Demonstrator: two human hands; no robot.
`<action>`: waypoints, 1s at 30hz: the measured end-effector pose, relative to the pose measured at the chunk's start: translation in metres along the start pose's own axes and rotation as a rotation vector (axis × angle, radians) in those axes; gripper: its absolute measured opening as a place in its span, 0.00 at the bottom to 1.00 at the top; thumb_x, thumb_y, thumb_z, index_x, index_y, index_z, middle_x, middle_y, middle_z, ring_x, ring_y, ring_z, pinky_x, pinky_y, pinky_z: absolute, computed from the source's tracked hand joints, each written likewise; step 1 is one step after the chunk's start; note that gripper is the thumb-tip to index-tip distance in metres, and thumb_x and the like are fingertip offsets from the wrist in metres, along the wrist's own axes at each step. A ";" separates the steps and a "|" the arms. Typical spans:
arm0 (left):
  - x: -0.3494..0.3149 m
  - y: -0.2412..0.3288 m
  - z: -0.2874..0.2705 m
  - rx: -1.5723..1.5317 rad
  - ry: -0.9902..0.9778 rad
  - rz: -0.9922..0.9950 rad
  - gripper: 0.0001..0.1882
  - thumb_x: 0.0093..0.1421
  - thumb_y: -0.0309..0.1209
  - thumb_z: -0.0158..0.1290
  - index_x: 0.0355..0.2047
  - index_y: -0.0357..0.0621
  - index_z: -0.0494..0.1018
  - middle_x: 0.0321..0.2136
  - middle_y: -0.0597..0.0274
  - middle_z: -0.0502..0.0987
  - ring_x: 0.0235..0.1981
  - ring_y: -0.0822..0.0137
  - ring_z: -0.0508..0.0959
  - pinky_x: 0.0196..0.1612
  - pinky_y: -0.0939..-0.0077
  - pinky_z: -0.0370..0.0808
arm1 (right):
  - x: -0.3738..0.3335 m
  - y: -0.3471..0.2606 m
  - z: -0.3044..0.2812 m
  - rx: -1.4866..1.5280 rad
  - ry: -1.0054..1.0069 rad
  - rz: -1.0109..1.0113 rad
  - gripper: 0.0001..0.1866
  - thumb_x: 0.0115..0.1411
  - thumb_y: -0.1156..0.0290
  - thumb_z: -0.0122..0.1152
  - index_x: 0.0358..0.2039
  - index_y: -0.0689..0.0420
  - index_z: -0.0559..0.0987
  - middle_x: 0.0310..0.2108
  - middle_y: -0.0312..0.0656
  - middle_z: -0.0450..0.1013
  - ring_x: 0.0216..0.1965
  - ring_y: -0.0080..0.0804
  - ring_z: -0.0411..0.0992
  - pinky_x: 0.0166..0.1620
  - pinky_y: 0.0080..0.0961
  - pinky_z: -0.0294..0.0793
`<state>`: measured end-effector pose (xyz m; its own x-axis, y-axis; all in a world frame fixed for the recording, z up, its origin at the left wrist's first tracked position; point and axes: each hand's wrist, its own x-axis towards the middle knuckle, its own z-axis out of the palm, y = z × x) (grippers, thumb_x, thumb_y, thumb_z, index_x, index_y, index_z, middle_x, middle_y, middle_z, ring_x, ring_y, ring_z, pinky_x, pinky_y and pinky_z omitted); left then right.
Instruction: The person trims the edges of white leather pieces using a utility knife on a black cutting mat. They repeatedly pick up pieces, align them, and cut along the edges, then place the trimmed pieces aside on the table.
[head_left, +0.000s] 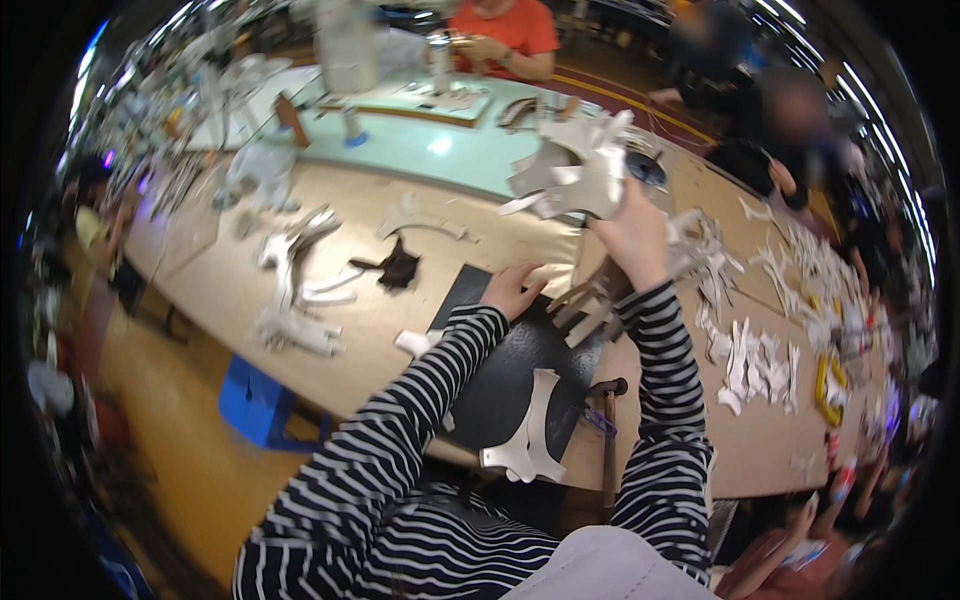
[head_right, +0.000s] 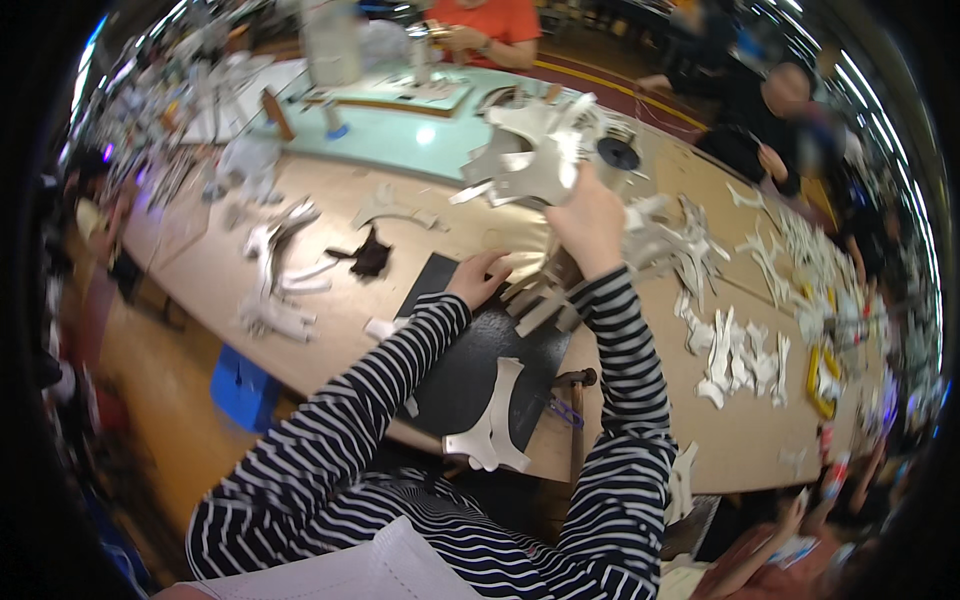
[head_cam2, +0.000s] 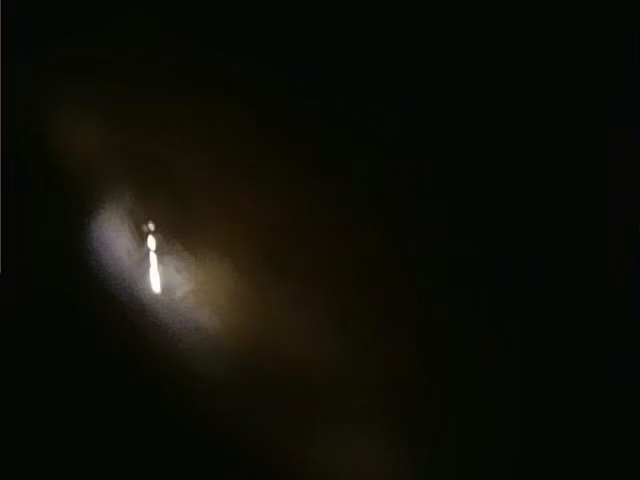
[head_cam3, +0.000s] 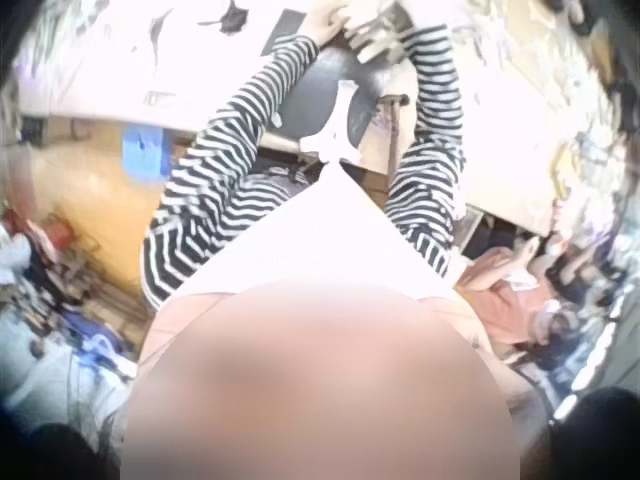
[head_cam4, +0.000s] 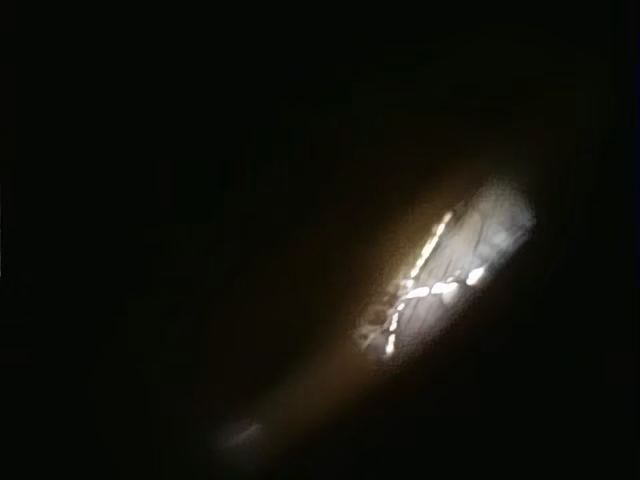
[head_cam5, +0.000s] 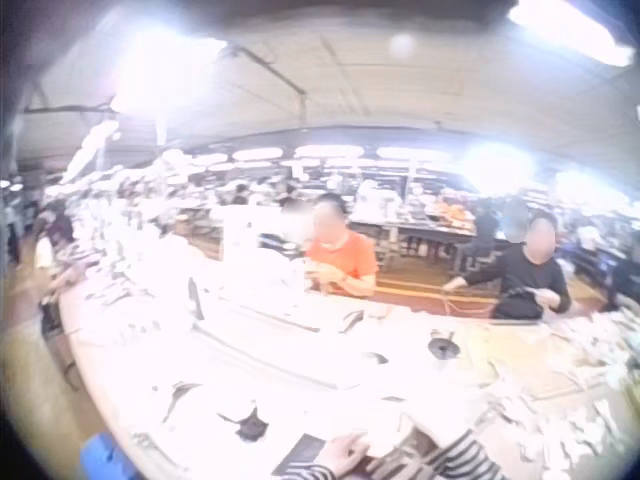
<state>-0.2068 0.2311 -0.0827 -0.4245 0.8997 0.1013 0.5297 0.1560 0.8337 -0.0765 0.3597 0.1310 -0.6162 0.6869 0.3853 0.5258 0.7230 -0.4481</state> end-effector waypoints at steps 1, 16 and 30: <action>-0.006 0.004 -0.007 -0.216 -0.029 -0.032 0.29 0.65 0.46 0.51 0.62 0.44 0.66 0.62 0.57 0.68 0.62 0.59 0.69 0.66 0.58 0.60 | -0.011 -0.012 -0.015 0.031 0.010 -0.020 0.33 0.44 0.68 0.63 0.54 0.60 0.71 0.37 0.61 0.77 0.41 0.59 0.76 0.45 0.46 0.75; -0.179 0.111 -0.126 -1.708 0.298 0.093 0.20 0.70 0.35 0.44 0.61 0.48 0.61 0.50 0.58 0.73 0.55 0.58 0.71 0.62 0.57 0.66 | -0.095 -0.095 -0.004 0.494 -0.427 -0.515 0.24 0.56 0.66 0.66 0.50 0.64 0.76 0.49 0.51 0.73 0.49 0.43 0.72 0.53 0.30 0.70; -0.266 0.096 -0.216 -1.532 0.303 0.220 0.14 0.71 0.44 0.45 0.47 0.48 0.67 0.39 0.60 0.73 0.47 0.63 0.73 0.54 0.58 0.71 | -0.040 0.042 0.275 -0.025 -0.099 0.166 0.11 0.55 0.62 0.65 0.35 0.53 0.84 0.45 0.46 0.74 0.52 0.46 0.69 0.53 0.45 0.70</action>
<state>-0.2019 -0.0813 0.0874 -0.6669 0.7076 0.2334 -0.5384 -0.6742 0.5055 -0.1906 0.3425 -0.1248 -0.5738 0.7873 0.2256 0.6386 0.6026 -0.4785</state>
